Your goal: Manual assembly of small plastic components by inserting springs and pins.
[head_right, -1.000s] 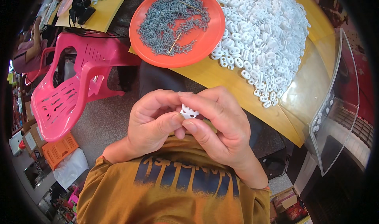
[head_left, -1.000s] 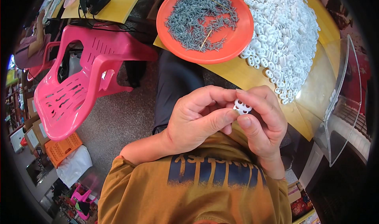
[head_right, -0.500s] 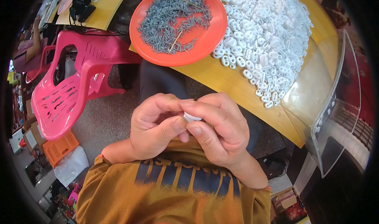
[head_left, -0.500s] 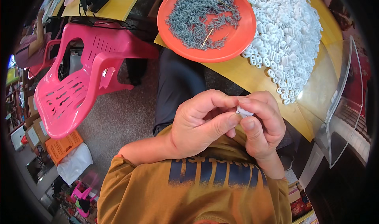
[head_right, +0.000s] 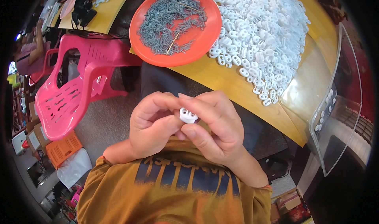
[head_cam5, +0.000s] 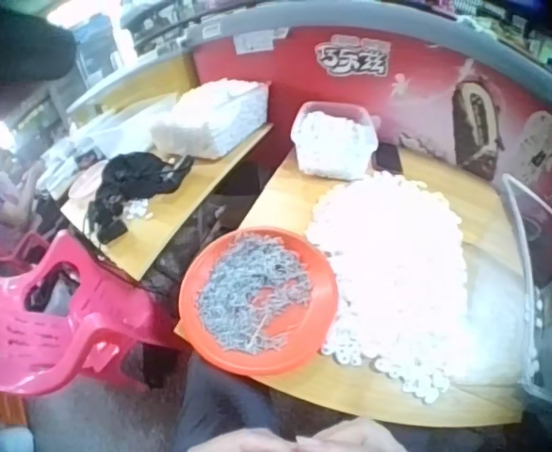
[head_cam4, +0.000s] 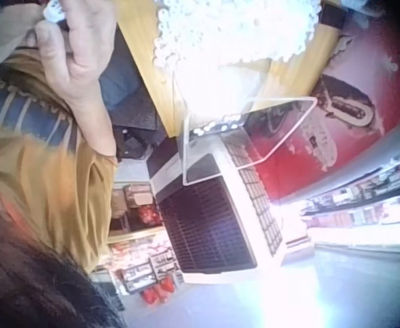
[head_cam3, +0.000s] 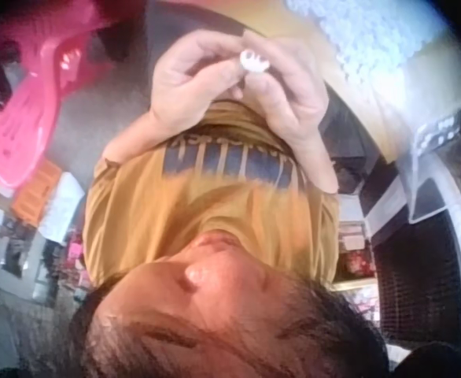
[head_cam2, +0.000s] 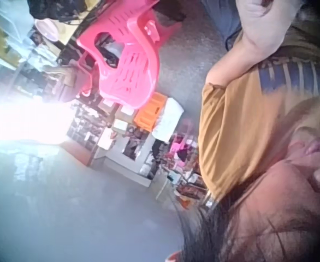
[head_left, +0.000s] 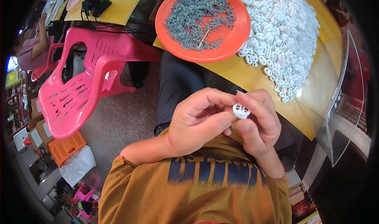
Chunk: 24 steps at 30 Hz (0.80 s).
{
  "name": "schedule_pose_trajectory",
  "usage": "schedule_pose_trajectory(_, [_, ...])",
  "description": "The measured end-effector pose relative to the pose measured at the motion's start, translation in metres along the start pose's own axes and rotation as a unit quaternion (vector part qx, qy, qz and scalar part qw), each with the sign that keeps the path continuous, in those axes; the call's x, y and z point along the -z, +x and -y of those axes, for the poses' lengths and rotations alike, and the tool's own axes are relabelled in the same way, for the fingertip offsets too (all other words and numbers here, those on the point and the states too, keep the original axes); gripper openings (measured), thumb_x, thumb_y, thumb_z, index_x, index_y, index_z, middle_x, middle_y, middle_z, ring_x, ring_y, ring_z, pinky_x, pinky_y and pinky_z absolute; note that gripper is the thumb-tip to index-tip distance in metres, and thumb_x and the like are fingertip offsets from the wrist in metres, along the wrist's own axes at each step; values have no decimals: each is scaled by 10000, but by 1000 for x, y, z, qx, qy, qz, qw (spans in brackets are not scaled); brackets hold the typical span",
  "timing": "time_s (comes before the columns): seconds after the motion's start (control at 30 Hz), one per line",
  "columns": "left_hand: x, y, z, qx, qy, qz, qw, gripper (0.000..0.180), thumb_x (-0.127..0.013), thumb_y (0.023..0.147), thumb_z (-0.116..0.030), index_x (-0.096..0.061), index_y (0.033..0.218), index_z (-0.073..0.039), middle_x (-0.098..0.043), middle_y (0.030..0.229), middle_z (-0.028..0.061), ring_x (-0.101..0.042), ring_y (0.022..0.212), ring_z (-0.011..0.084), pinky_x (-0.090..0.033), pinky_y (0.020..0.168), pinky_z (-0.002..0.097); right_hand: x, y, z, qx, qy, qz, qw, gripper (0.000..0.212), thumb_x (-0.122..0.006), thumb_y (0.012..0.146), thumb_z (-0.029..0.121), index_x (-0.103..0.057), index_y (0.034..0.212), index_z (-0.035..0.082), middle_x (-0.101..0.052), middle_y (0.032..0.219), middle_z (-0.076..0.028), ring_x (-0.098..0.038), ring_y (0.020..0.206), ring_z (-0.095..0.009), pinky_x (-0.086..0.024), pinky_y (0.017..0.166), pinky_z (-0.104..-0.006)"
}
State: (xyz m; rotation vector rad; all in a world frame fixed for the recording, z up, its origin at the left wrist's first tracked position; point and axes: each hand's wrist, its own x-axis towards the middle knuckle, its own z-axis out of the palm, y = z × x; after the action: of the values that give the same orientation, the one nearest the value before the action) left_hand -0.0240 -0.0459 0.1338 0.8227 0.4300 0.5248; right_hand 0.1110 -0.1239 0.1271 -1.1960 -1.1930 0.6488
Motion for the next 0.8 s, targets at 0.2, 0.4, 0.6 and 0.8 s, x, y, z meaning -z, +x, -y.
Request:
schedule_pose_trajectory(0.2, [-12, 6, 4, 18, 37, -35, 999, 137, -511, 840, 23, -531, 974, 0, -578, 846, 48, -546, 681, 78, -463, 609, 202, 14, -6, 2, 65, -61, 24, 996, 458, -659, 710, 47, -517, 1135, -43, -565, 895, -122, -539, 751, -243, -440, 635, -304])
schedule_pose_trajectory(0.4, [-29, 20, 7, 4, 79, -85, 993, 133, -505, 834, -3, -532, 963, 18, -560, 757, 59, -478, 566, 87, -398, 528, 208, 30, -34, -6, 27, -8, -63, 998, 531, -640, 732, 57, -429, 1208, -46, -532, 816, -121, -525, 695, -233, -441, 613, -316])
schedule_pose_trajectory(0.6, [-86, 61, -2, -54, 199, 60, 977, 177, -522, 834, 5, -536, 1009, 29, -568, 784, 56, -488, 584, 69, -396, 536, 185, 43, -94, -53, -17, -87, 0, 996, 164, -591, 779, 87, -611, 928, 22, -563, 740, -103, -554, 666, -253, -444, 583, -319])
schedule_pose_trajectory(0.8, [-170, 111, 12, -106, 411, 197, 884, 287, -496, 811, 34, -539, 1094, 42, -566, 836, 58, -475, 580, 59, -381, 535, 174, 51, -113, -78, -109, -115, -5, 987, 146, -553, 802, 141, -594, 878, 24, -558, 788, -126, -553, 736, -298, -451, 635, -363])
